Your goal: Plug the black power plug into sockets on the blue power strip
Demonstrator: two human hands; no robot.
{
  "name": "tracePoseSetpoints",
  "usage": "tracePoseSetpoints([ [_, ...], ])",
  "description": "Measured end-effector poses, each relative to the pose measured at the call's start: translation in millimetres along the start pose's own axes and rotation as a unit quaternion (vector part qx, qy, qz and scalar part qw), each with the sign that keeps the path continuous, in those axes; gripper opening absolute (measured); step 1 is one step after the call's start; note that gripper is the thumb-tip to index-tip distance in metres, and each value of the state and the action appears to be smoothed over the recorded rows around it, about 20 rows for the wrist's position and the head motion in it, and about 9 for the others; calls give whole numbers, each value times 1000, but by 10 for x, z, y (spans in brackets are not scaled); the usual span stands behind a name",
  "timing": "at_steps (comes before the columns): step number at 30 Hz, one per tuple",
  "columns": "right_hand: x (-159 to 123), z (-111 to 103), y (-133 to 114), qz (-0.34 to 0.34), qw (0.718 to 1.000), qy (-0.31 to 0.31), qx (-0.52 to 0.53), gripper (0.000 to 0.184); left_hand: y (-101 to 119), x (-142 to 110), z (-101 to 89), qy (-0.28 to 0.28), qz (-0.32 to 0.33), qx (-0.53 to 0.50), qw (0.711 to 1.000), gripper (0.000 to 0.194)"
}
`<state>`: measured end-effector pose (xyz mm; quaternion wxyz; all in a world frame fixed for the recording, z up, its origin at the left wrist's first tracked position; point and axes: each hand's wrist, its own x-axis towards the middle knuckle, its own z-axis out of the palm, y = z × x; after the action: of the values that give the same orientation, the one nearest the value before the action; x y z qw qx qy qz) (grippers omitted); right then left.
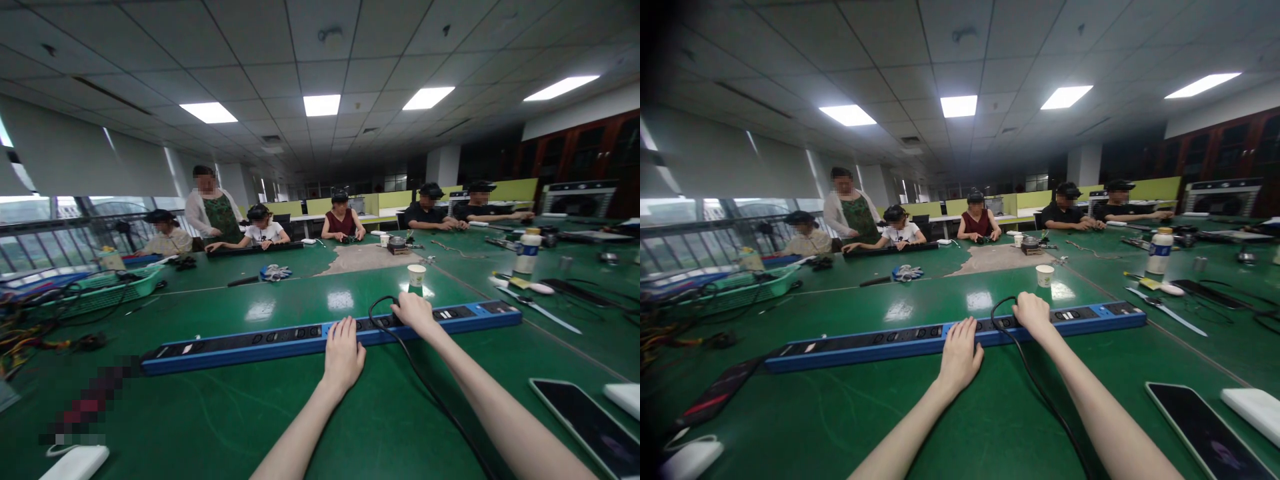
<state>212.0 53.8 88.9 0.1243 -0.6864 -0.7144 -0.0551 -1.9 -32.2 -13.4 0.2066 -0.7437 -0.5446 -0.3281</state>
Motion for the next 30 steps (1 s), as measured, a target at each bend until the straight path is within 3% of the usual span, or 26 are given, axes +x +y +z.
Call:
tracePoseSetpoints([
  [5, -36, 77, -62, -14, 1000, 17, -6, 34, 13, 6, 13, -8, -5, 8, 1000, 56],
  [13, 38, -28, -79, -14, 1000, -23, 7, 33, 31, -7, 39, -4, -4, 11, 1000, 57],
  [21, 104, 150, 104, 20, 995, -49, 87, 36, 17, -11, 40, -3, -5, 8, 1000, 57],
  [25, 76, 241, 117, 16, 997, -20, 67, 38, 13, -9, 33, -6, -2, 1, 1000, 58],
  [30, 60, 272, 131, -3, 997, -27, 73, 42, 12, -3, 21, -4, -5, 1, 1000, 57],
])
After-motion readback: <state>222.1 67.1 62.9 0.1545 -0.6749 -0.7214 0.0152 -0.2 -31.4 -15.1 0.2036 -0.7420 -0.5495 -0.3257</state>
